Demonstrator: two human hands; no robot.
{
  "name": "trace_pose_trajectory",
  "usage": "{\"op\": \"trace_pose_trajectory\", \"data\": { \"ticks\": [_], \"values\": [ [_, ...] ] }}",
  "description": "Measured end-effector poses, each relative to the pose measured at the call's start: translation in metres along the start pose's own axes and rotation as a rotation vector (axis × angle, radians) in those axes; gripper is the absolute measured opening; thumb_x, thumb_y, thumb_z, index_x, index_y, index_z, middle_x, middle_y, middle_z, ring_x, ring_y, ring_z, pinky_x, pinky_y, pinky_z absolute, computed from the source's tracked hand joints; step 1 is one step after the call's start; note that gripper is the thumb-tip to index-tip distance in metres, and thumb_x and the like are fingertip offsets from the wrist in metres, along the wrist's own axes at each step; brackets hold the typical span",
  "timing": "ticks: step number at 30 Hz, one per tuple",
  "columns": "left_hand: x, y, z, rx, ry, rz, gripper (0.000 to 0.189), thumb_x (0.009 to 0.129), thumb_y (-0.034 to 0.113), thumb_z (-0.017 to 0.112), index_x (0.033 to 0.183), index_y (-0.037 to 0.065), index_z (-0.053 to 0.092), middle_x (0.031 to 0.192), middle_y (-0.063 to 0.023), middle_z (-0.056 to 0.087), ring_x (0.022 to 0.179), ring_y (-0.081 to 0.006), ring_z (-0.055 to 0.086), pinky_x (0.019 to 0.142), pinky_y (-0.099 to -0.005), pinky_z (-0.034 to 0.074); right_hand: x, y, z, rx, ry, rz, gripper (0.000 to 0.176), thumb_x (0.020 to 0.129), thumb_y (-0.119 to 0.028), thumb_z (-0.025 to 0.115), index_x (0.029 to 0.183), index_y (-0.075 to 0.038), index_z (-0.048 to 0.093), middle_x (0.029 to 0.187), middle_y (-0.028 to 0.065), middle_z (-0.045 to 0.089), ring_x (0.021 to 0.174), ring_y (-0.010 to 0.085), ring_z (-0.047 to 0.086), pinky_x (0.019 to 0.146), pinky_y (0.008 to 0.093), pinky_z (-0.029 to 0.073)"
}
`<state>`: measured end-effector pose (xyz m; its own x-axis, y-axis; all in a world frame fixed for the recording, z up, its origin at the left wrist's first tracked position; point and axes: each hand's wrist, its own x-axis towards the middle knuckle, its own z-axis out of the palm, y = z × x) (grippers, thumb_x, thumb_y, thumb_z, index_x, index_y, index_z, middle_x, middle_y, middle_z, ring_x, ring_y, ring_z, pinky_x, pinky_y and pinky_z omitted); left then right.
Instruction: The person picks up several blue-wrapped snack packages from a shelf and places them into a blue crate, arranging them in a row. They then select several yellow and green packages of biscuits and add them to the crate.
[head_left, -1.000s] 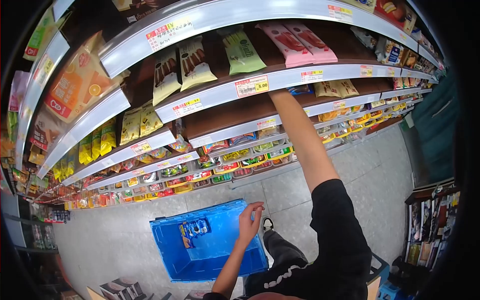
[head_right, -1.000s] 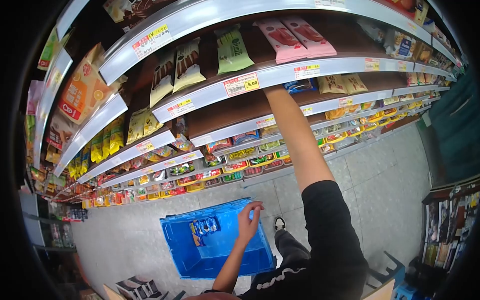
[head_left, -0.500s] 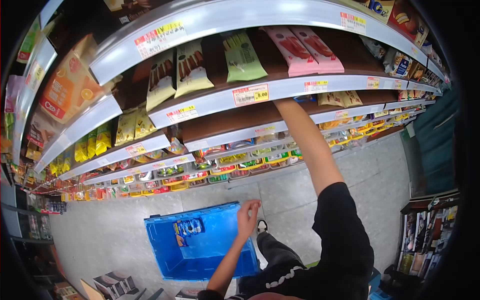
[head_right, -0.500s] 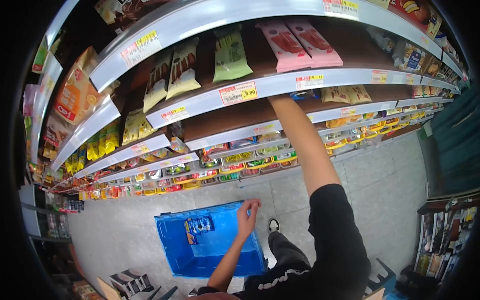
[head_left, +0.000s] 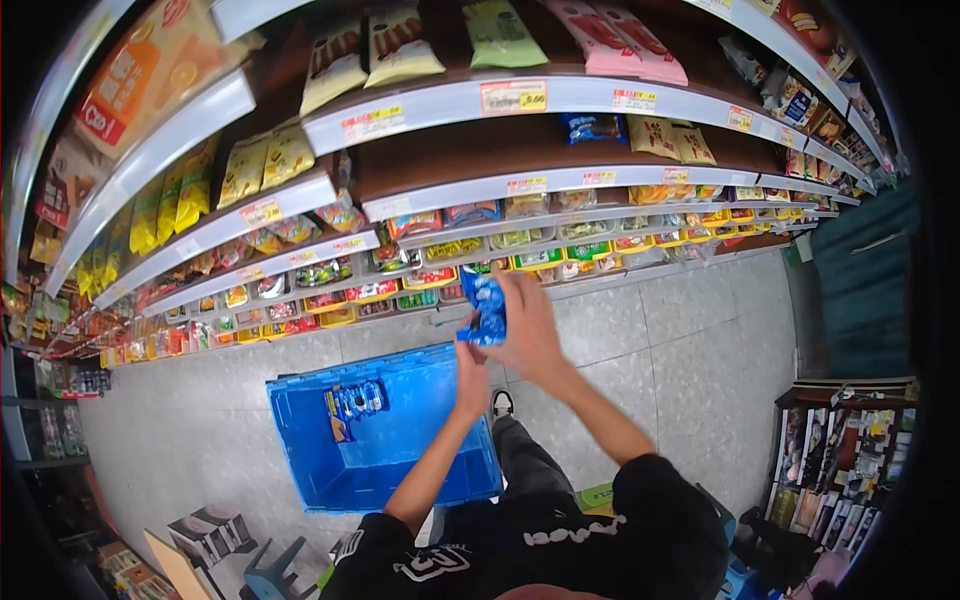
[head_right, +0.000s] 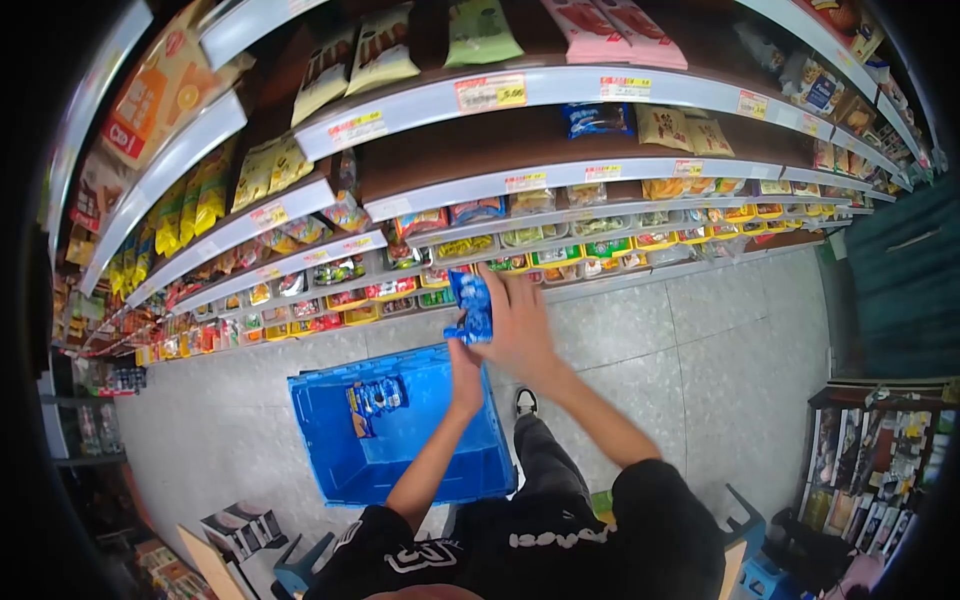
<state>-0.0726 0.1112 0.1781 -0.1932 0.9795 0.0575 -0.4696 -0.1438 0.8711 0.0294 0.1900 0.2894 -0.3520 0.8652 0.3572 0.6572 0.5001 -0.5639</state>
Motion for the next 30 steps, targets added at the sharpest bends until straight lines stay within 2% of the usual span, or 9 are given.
{"op": "trace_pose_trajectory", "data": {
  "ticks": [4, 8, 12, 14, 15, 19, 22, 24, 30],
  "values": [
    [-0.067, -0.006, -0.050, 0.119, 0.035, -0.223, 0.061, 0.089, 0.023, 0.059, 0.136, 0.003, 0.026, 0.124, -0.0066, 0.040, 0.113, -0.0151, 0.041, 0.096, -0.0280, 0.034, -0.101, -0.014, 0.101, 0.082, -0.072, 0.250, 0.098, 0.057, -0.028, 0.078, 0.138, -0.003, 0.030, 0.113, 0.0198, 0.047, 0.102, 0.0374, 0.047, 0.088, 0.0458, 0.038],
    [-0.132, -0.011, -0.155, 0.047, 0.321, -0.592, 0.044, 0.089, 0.025, 0.057, 0.125, 0.005, 0.042, 0.107, -0.0018, 0.053, 0.095, -0.0072, 0.049, 0.077, -0.0219, 0.041, -0.176, -0.052, 0.192, -0.021, -0.457, 0.445, 0.103, 0.064, -0.038, 0.077, 0.142, -0.001, 0.021, 0.117, 0.0229, 0.044, 0.110, 0.0401, 0.043, 0.092, 0.0498, 0.035],
    [-0.169, -0.022, -0.274, 0.033, 0.338, -0.857, 0.051, 0.091, 0.036, 0.053, 0.130, 0.006, 0.039, 0.112, -0.0048, 0.053, 0.098, -0.0138, 0.053, 0.080, -0.0235, 0.042, -0.241, -0.057, 0.304, 0.267, -0.672, 0.545, 0.114, 0.061, -0.039, 0.081, 0.144, 0.000, 0.014, 0.124, 0.0216, 0.041, 0.112, 0.0366, 0.043, 0.097, 0.0450, 0.036],
    [-0.177, -0.035, -0.328, 0.318, 0.273, -0.920, 0.057, 0.088, 0.037, 0.056, 0.131, 0.005, 0.037, 0.111, -0.0063, 0.055, 0.098, -0.0192, 0.055, 0.085, -0.0279, 0.042, -0.270, -0.047, 0.371, 0.808, -0.558, 0.696, 0.110, 0.065, -0.039, 0.079, 0.144, -0.001, 0.013, 0.125, 0.0189, 0.042, 0.111, 0.0300, 0.046, 0.096, 0.0388, 0.037],
    [-0.176, -0.041, -0.352, 0.394, 0.282, -0.918, 0.061, 0.084, 0.041, 0.060, 0.127, 0.002, 0.042, 0.111, -0.0085, 0.058, 0.101, -0.0228, 0.056, 0.088, -0.0301, 0.041, -0.264, -0.058, 0.377, 0.929, -0.613, 0.895, 0.097, 0.072, -0.036, 0.076, 0.144, -0.003, 0.019, 0.123, 0.0165, 0.047, 0.107, 0.0239, 0.050, 0.092, 0.0331, 0.040],
    [-0.172, -0.078, -0.448, 0.641, 0.249, -0.716, 0.059, 0.080, 0.045, 0.065, 0.111, -0.003, 0.054, 0.106, -0.0174, 0.060, 0.101, -0.0261, 0.057, 0.084, -0.0315, 0.043, -0.283, -0.064, 0.458, 1.066, -0.620, 1.107, 0.085, 0.075, -0.032, 0.075, 0.140, -0.005, 0.027, 0.119, 0.0152, 0.052, 0.104, 0.0223, 0.052, 0.089, 0.0310, 0.042],
    [-0.167, -0.098, -0.505, 1.016, 0.473, -0.416, 0.055, 0.080, 0.042, 0.066, 0.106, -0.005, 0.053, 0.099, -0.0226, 0.059, 0.093, -0.0342, 0.058, 0.080, -0.0388, 0.045, -0.287, -0.066, 0.527, 0.881, -0.447, 0.980, 0.074, 0.077, -0.030, 0.074, 0.135, -0.004, 0.035, 0.112, 0.0127, 0.056, 0.097, 0.0191, 0.055, 0.083, 0.0311, 0.045],
    [-0.155, -0.071, -0.513, 1.222, 0.503, -0.398, 0.056, 0.079, 0.040, 0.067, 0.108, -0.004, 0.051, 0.104, -0.0235, 0.058, 0.096, -0.0375, 0.058, 0.082, -0.0417, 0.045, -0.286, -0.071, 0.568, 0.692, -0.258, 0.880, 0.076, 0.073, -0.031, 0.077, 0.131, -0.003, 0.038, 0.111, 0.0147, 0.056, 0.094, 0.0207, 0.058, 0.081, 0.0325, 0.047],
    [-0.140, -0.088, -0.562, 1.286, 0.418, -0.531, 0.059, 0.080, 0.039, 0.066, 0.116, -0.003, 0.046, 0.112, -0.0256, 0.055, 0.104, -0.0399, 0.054, 0.086, -0.0446, 0.044, -0.265, -0.095, 0.614, 0.256, -0.305, 0.762, 0.082, 0.064, -0.034, 0.082, 0.127, -0.001, 0.041, 0.116, 0.0226, 0.053, 0.100, 0.0328, 0.058, 0.084, 0.0385, 0.048]
  ]
}}
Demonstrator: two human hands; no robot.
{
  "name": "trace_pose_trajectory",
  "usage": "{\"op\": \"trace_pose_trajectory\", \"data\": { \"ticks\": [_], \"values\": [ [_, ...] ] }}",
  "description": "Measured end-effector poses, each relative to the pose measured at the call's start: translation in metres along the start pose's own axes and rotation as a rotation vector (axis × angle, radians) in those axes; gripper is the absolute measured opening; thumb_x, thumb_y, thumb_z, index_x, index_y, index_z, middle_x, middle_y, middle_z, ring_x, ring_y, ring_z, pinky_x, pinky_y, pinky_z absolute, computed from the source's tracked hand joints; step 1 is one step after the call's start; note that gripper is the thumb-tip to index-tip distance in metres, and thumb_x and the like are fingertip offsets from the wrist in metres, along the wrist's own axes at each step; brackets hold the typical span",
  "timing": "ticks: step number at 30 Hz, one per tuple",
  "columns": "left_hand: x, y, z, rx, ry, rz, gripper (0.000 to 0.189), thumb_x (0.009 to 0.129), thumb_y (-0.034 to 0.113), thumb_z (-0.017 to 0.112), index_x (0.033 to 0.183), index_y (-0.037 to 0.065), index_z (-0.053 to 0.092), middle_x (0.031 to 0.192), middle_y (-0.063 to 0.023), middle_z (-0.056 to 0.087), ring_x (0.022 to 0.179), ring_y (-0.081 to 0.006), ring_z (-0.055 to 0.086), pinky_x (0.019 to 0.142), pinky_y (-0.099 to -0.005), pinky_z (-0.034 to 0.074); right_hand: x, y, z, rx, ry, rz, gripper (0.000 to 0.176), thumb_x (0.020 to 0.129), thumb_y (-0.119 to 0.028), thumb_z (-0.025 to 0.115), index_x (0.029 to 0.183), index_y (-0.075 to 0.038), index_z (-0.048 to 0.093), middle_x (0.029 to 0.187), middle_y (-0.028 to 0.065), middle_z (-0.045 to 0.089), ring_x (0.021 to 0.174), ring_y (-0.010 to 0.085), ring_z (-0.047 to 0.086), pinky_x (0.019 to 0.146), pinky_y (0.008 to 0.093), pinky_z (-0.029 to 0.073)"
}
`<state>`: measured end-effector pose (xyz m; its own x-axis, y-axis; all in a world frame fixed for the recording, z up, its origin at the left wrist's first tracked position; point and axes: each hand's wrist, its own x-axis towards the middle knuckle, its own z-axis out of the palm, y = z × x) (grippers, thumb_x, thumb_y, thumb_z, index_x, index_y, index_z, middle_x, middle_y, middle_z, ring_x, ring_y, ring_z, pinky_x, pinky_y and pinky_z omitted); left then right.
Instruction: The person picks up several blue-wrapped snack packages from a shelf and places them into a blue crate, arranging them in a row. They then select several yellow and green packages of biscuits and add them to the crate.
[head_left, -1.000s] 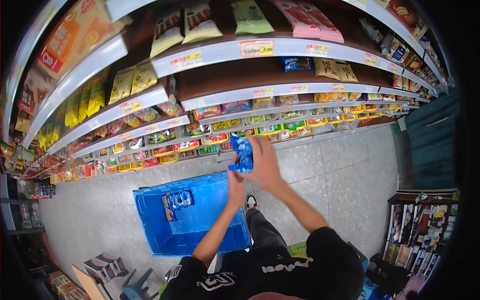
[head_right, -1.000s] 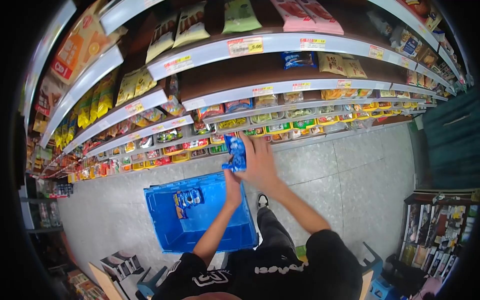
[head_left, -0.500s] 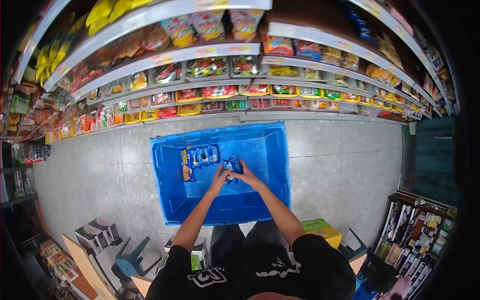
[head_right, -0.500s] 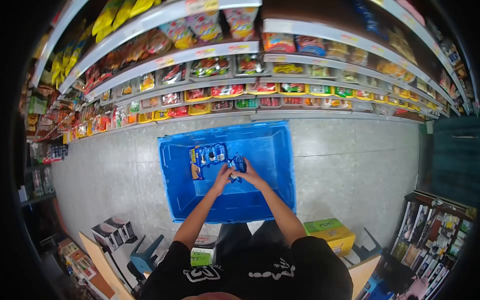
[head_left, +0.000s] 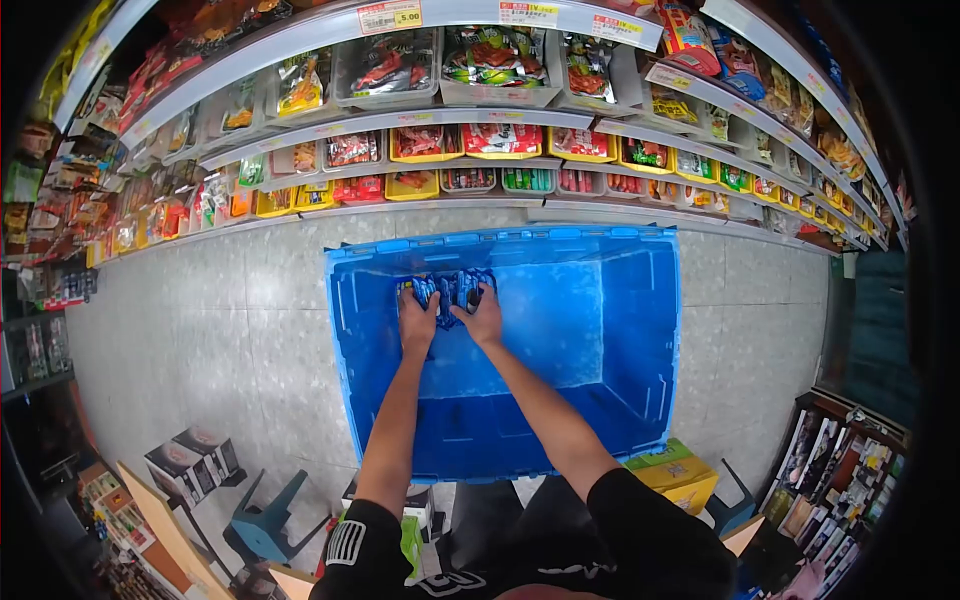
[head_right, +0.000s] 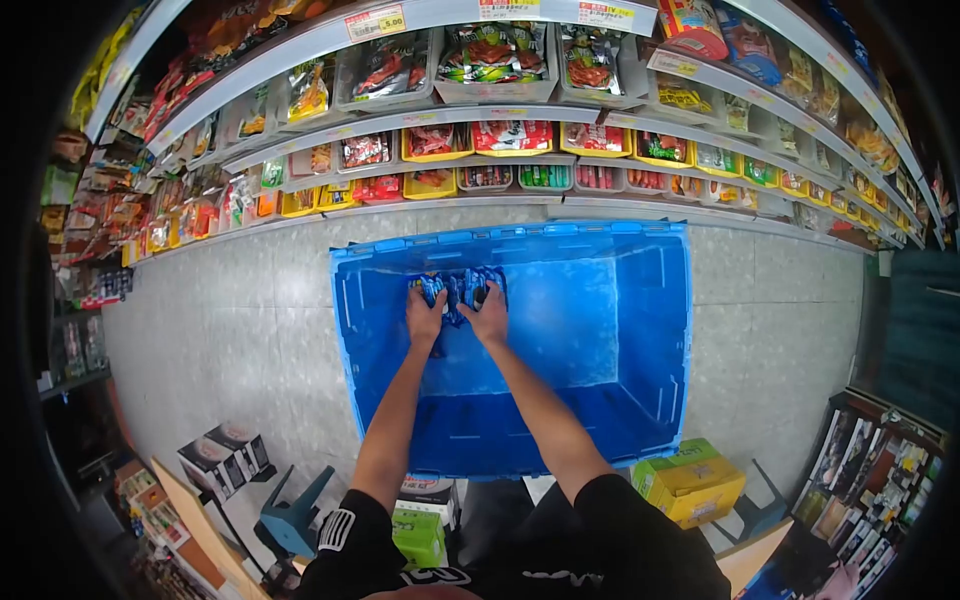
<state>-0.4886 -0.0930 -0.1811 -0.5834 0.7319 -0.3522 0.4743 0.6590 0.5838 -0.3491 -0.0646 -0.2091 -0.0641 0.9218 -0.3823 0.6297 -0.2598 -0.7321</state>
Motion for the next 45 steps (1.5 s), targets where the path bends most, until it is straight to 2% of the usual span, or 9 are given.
{"op": "trace_pose_trajectory", "data": {
  "ticks": [6, 12, 14, 18, 25, 30, 32, 39, 45],
  "values": [
    [-0.004, -0.023, 0.006, 0.066, -0.008, 0.182, 0.054, 0.082, 0.028, 0.065, 0.121, -0.003, 0.044, 0.117, -0.0243, 0.051, 0.109, -0.0403, 0.050, 0.088, -0.0445, 0.043, -0.004, 0.006, -0.016, -0.025, -0.091, -0.210, 0.073, 0.068, -0.031, 0.078, 0.125, -0.001, 0.043, 0.122, 0.0206, 0.050, 0.116, 0.0351, 0.048, 0.097, 0.0396, 0.040],
    [-0.072, 0.035, -0.096, -0.078, 0.000, 0.480, 0.032, 0.084, 0.015, 0.062, 0.111, 0.000, 0.054, 0.110, -0.0193, 0.056, 0.095, -0.0340, 0.058, 0.084, -0.0389, 0.046, -0.050, -0.006, -0.133, -0.032, -0.022, -0.413, 0.058, 0.078, -0.024, 0.071, 0.126, -0.005, 0.046, 0.132, 0.0196, 0.041, 0.121, 0.0364, 0.042, 0.099, 0.0410, 0.038],
    [-0.093, 0.023, -0.100, -0.244, -0.092, 0.318, 0.022, 0.087, 0.016, 0.059, 0.100, -0.001, 0.058, 0.092, -0.0154, 0.061, 0.081, -0.0306, 0.061, 0.077, -0.0364, 0.048, -0.082, -0.006, -0.183, -0.057, 0.028, -0.429, 0.051, 0.079, -0.021, 0.070, 0.123, -0.006, 0.049, 0.130, 0.0186, 0.041, 0.120, 0.0358, 0.043, 0.098, 0.0411, 0.039],
    [-0.163, 0.056, -0.117, -0.201, -0.126, 0.413, 0.022, 0.090, 0.018, 0.055, 0.101, 0.001, 0.062, 0.091, -0.0160, 0.066, 0.083, -0.0274, 0.065, 0.073, -0.0344, 0.051, -0.137, -0.026, -0.286, -0.143, 0.129, -0.459, 0.038, 0.079, -0.018, 0.068, 0.114, -0.006, 0.058, 0.126, 0.0174, 0.045, 0.116, 0.0347, 0.045, 0.095, 0.0403, 0.042],
    [-0.248, 0.112, -0.100, -0.256, -0.473, 0.377, 0.023, 0.091, 0.021, 0.054, 0.099, 0.002, 0.063, 0.089, -0.0145, 0.067, 0.083, -0.0255, 0.067, 0.073, -0.0342, 0.052, -0.164, -0.023, -0.423, -0.176, 0.404, -0.389, 0.026, 0.081, -0.015, 0.064, 0.106, -0.008, 0.064, 0.122, 0.0167, 0.049, 0.112, 0.0320, 0.047, 0.090, 0.0404, 0.043],
    [-0.283, 0.165, -0.070, -0.158, -0.546, 0.494, 0.023, 0.090, 0.024, 0.054, 0.097, 0.004, 0.064, 0.089, -0.0138, 0.067, 0.083, -0.0276, 0.066, 0.072, -0.0358, 0.052, -0.157, 0.040, -0.485, -0.156, 0.433, -0.347, 0.024, 0.082, -0.013, 0.063, 0.106, -0.007, 0.064, 0.117, 0.0176, 0.053, 0.106, 0.0313, 0.053, 0.087, 0.0369, 0.044],
    [-0.295, 0.194, -0.061, 0.023, -0.579, 0.522, 0.023, 0.089, 0.025, 0.054, 0.096, 0.006, 0.065, 0.091, -0.0132, 0.067, 0.081, -0.0294, 0.065, 0.072, -0.0373, 0.051, -0.161, 0.080, -0.501, -0.021, 0.241, -0.311, 0.022, 0.083, -0.016, 0.062, 0.103, -0.007, 0.065, 0.106, 0.0182, 0.058, 0.102, 0.0334, 0.054, 0.090, 0.0388, 0.043],
    [-0.351, 0.256, 0.052, -0.060, -0.467, 0.546, 0.022, 0.087, 0.025, 0.055, 0.094, 0.008, 0.066, 0.088, -0.0119, 0.067, 0.079, -0.0281, 0.065, 0.070, -0.0367, 0.051, -0.205, 0.269, -0.552, -0.082, -0.063, -0.108, 0.027, 0.090, -0.029, 0.054, 0.105, -0.010, 0.066, 0.097, 0.0148, 0.066, 0.089, 0.0310, 0.062, 0.082, 0.0381, 0.049],
    [-0.403, 0.294, 0.121, -0.205, -0.468, 0.485, 0.021, 0.087, 0.024, 0.055, 0.092, 0.006, 0.066, 0.081, -0.0125, 0.067, 0.071, -0.0254, 0.065, 0.066, -0.0331, 0.050, -0.261, 0.369, -0.609, -0.024, -0.073, 0.007, 0.030, 0.090, -0.030, 0.052, 0.103, -0.008, 0.067, 0.091, 0.0129, 0.067, 0.080, 0.0240, 0.063, 0.076, 0.0346, 0.050]
  ]
}}
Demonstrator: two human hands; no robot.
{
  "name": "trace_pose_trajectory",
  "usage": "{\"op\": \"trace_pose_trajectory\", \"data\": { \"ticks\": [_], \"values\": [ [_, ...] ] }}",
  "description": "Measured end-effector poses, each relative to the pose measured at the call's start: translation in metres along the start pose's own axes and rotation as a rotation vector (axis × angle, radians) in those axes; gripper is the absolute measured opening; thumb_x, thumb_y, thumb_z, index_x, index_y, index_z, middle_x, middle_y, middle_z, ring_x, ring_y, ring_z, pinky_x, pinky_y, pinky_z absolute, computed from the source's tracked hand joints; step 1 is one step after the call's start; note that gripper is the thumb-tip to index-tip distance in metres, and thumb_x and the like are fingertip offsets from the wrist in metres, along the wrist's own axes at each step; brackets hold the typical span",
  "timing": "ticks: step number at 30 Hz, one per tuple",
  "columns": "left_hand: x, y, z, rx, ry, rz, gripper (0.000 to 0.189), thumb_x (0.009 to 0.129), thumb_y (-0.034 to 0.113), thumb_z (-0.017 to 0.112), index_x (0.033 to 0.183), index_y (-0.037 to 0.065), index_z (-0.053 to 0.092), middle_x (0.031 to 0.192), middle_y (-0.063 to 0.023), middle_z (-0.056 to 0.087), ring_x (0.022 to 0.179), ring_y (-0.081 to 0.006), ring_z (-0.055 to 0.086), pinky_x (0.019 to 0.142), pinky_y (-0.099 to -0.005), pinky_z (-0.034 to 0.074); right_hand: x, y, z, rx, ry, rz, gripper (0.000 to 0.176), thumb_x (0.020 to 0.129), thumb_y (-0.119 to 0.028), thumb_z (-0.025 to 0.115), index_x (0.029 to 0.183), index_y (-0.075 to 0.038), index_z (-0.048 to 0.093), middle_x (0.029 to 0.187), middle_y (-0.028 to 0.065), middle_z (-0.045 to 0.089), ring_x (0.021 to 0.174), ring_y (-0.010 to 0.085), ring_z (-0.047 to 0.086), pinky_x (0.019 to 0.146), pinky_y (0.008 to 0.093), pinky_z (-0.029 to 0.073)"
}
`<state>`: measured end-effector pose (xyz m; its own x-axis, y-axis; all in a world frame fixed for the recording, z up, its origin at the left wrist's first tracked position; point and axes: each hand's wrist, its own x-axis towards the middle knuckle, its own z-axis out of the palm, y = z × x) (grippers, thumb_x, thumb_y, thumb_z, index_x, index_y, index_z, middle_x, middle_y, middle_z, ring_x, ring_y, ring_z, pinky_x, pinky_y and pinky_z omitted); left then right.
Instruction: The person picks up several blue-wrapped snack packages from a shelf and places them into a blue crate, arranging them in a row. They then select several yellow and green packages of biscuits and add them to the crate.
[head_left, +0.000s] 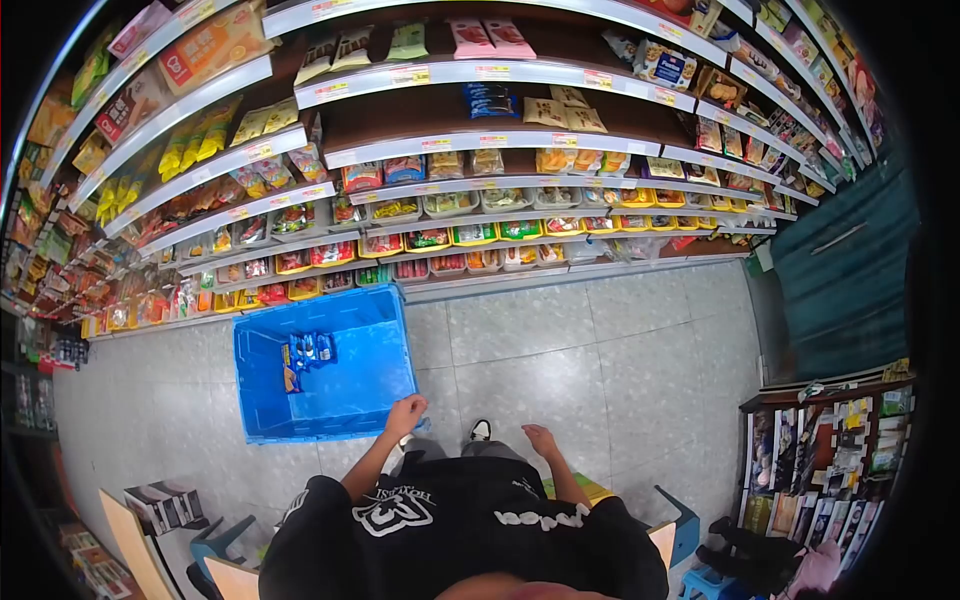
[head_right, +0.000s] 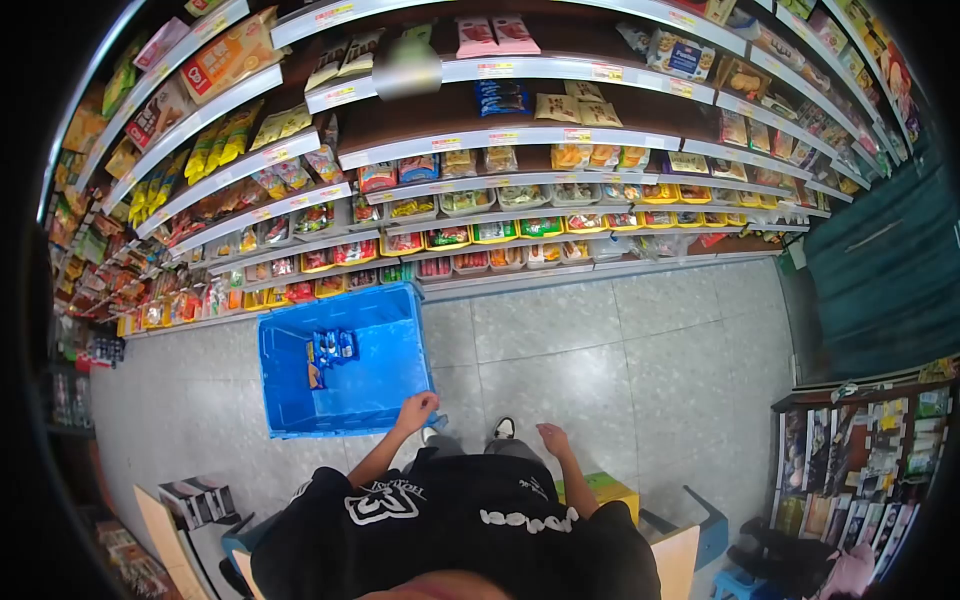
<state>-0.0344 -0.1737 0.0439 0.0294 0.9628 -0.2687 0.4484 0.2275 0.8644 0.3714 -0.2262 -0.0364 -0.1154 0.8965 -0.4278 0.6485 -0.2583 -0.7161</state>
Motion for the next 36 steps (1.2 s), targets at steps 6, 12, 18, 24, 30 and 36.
{"op": "trace_pose_trajectory", "data": {
  "ticks": [6, 12, 18, 24, 30, 36],
  "values": [
    [-0.009, 0.018, 0.023, 0.078, -0.013, -0.025, 0.021, 0.087, 0.022, 0.055, 0.092, 0.005, 0.066, 0.080, -0.0120, 0.068, 0.072, -0.0258, 0.066, 0.065, -0.0330, 0.050, 0.005, 0.082, -0.014, 0.170, -0.148, 0.147, 0.031, 0.089, -0.026, 0.051, 0.103, -0.003, 0.066, 0.086, 0.0086, 0.066, 0.074, 0.0159, 0.060, 0.069, 0.0291, 0.049],
    [0.014, 0.035, 0.027, 0.095, 0.002, -0.146, 0.021, 0.088, 0.022, 0.054, 0.092, 0.005, 0.066, 0.083, -0.0120, 0.068, 0.079, -0.0275, 0.067, 0.072, -0.0340, 0.052, 0.099, 0.028, -0.060, -0.008, -0.028, -0.075, 0.034, 0.092, -0.032, 0.050, 0.104, -0.004, 0.065, 0.093, 0.0112, 0.066, 0.084, 0.0211, 0.062, 0.076, 0.0316, 0.049],
    [0.121, 0.066, 0.017, 0.048, -0.048, -0.070, 0.021, 0.087, 0.023, 0.056, 0.092, 0.005, 0.065, 0.088, -0.0148, 0.067, 0.081, -0.0295, 0.066, 0.073, -0.0350, 0.051, 0.255, -0.202, -0.168, 0.114, 0.234, -0.440, 0.023, 0.089, -0.016, 0.055, 0.106, -0.003, 0.061, 0.104, 0.0178, 0.061, 0.100, 0.0344, 0.057, 0.088, 0.0374, 0.045],
    [0.253, 0.128, -0.015, 0.087, 0.013, 0.087, 0.022, 0.088, 0.023, 0.055, 0.093, 0.003, 0.064, 0.085, -0.0173, 0.065, 0.079, -0.0326, 0.064, 0.068, -0.0377, 0.049, 0.368, -0.424, -0.271, -0.099, 0.574, -0.925, 0.027, 0.081, -0.007, 0.060, 0.108, -0.004, 0.057, 0.106, 0.0135, 0.055, 0.101, 0.0330, 0.050, 0.088, 0.0411, 0.041],
    [0.351, 0.242, -0.043, 0.052, 0.084, 0.284, 0.019, 0.089, 0.017, 0.054, 0.094, 0.001, 0.063, 0.091, -0.0158, 0.065, 0.083, -0.0317, 0.063, 0.071, -0.0366, 0.049, 0.476, -0.523, -0.335, -0.537, 0.668, -0.879, 0.054, 0.073, -0.023, 0.067, 0.122, -0.007, 0.051, 0.117, 0.0152, 0.052, 0.109, 0.0345, 0.049, 0.094, 0.0442, 0.039],
    [0.404, 0.349, -0.071, 0.070, 0.115, 0.431, 0.017, 0.090, 0.015, 0.053, 0.093, 0.000, 0.062, 0.091, -0.0143, 0.063, 0.083, -0.0317, 0.062, 0.073, -0.0364, 0.048, 0.518, -0.566, -0.357, -0.834, -0.039, -0.569, 0.049, 0.071, -0.035, 0.067, 0.111, -0.008, 0.060, 0.118, 0.0148, 0.058, 0.110, 0.0305, 0.054, 0.094, 0.0435, 0.042]
  ]
}}
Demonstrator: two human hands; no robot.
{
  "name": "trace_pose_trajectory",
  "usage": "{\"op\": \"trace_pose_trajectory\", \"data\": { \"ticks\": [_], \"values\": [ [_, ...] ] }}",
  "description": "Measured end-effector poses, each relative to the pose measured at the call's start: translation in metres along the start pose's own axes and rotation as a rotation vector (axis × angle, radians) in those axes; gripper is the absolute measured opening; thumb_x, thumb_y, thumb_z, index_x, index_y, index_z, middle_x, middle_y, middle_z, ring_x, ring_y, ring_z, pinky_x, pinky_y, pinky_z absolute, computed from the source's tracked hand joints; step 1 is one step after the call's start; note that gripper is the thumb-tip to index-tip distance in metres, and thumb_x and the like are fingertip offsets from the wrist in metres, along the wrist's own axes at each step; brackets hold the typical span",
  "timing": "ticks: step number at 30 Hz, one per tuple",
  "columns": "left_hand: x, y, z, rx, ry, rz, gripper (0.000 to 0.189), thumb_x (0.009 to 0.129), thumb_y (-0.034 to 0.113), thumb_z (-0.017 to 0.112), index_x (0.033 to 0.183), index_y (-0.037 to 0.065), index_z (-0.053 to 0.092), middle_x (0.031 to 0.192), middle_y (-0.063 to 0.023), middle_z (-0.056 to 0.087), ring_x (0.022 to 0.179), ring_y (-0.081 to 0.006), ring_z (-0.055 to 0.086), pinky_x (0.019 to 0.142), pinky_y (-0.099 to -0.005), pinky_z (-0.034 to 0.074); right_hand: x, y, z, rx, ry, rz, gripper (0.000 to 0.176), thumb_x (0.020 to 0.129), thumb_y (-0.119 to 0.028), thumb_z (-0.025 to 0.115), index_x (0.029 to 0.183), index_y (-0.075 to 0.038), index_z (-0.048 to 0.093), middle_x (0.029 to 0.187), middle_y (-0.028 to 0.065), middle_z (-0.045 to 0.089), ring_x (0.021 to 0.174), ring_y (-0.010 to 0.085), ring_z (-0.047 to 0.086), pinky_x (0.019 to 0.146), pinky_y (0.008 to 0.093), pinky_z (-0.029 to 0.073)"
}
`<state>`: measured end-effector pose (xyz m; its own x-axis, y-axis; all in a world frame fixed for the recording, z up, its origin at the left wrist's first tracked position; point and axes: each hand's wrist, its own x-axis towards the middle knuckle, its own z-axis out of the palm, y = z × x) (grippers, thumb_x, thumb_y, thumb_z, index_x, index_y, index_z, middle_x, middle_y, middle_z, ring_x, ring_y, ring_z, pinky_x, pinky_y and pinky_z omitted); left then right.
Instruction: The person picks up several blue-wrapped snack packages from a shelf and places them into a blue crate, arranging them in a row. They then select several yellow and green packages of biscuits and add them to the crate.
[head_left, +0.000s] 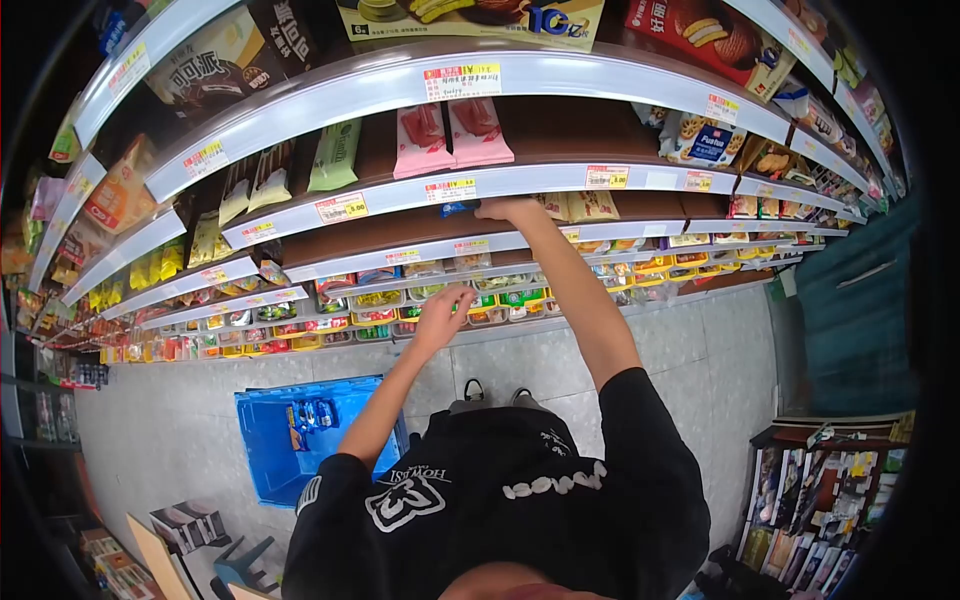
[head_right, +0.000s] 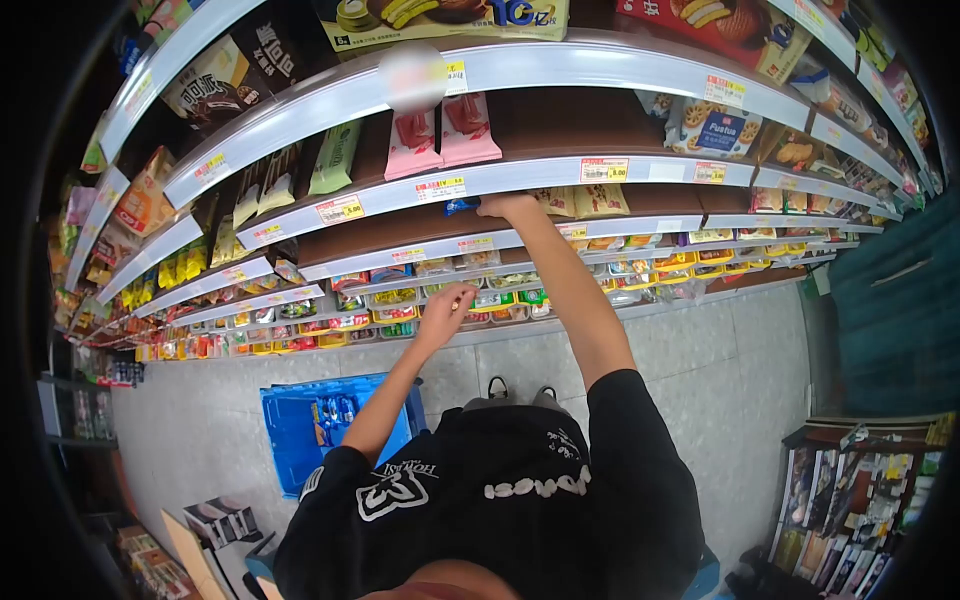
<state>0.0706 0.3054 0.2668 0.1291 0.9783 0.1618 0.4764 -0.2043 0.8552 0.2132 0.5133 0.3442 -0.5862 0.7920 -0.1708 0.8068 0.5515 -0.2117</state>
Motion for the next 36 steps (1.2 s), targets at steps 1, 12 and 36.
{"op": "trace_pose_trajectory", "data": {
  "ticks": [1, 12, 36],
  "values": [
    [0.010, 0.001, -0.002, 0.026, 0.044, 0.073, 0.017, 0.090, 0.014, 0.053, 0.093, 0.000, 0.061, 0.090, -0.0143, 0.063, 0.083, -0.0317, 0.061, 0.072, -0.0364, 0.048, 0.003, -0.001, -0.004, -0.001, 0.000, -0.004, 0.049, 0.071, -0.035, 0.067, 0.111, -0.008, 0.060, 0.118, 0.0148, 0.058, 0.110, 0.0305, 0.054, 0.094, 0.0435, 0.042],
    [0.167, -0.079, -0.063, 0.525, 0.370, 0.195, 0.034, 0.084, 0.028, 0.057, 0.107, 0.003, 0.058, 0.107, -0.0185, 0.060, 0.103, -0.0379, 0.054, 0.090, -0.0435, 0.041, 0.007, -0.016, -0.003, -0.020, -0.003, 0.021, 0.052, 0.060, -0.031, 0.071, 0.106, -0.007, 0.063, 0.110, 0.0159, 0.061, 0.105, 0.0330, 0.056, 0.089, 0.0434, 0.046],
    [0.250, -0.113, -0.080, 0.629, 0.049, 0.187, 0.051, 0.076, 0.040, 0.062, 0.111, 0.004, 0.058, 0.112, -0.0184, 0.059, 0.106, -0.0369, 0.053, 0.092, -0.0421, 0.042, -0.170, -0.068, 0.044, 0.057, 0.248, -0.222, 0.072, 0.056, -0.019, 0.077, 0.119, -0.003, 0.047, 0.109, 0.0118, 0.053, 0.106, 0.0289, 0.048, 0.094, 0.0416, 0.035]
  ]
}}
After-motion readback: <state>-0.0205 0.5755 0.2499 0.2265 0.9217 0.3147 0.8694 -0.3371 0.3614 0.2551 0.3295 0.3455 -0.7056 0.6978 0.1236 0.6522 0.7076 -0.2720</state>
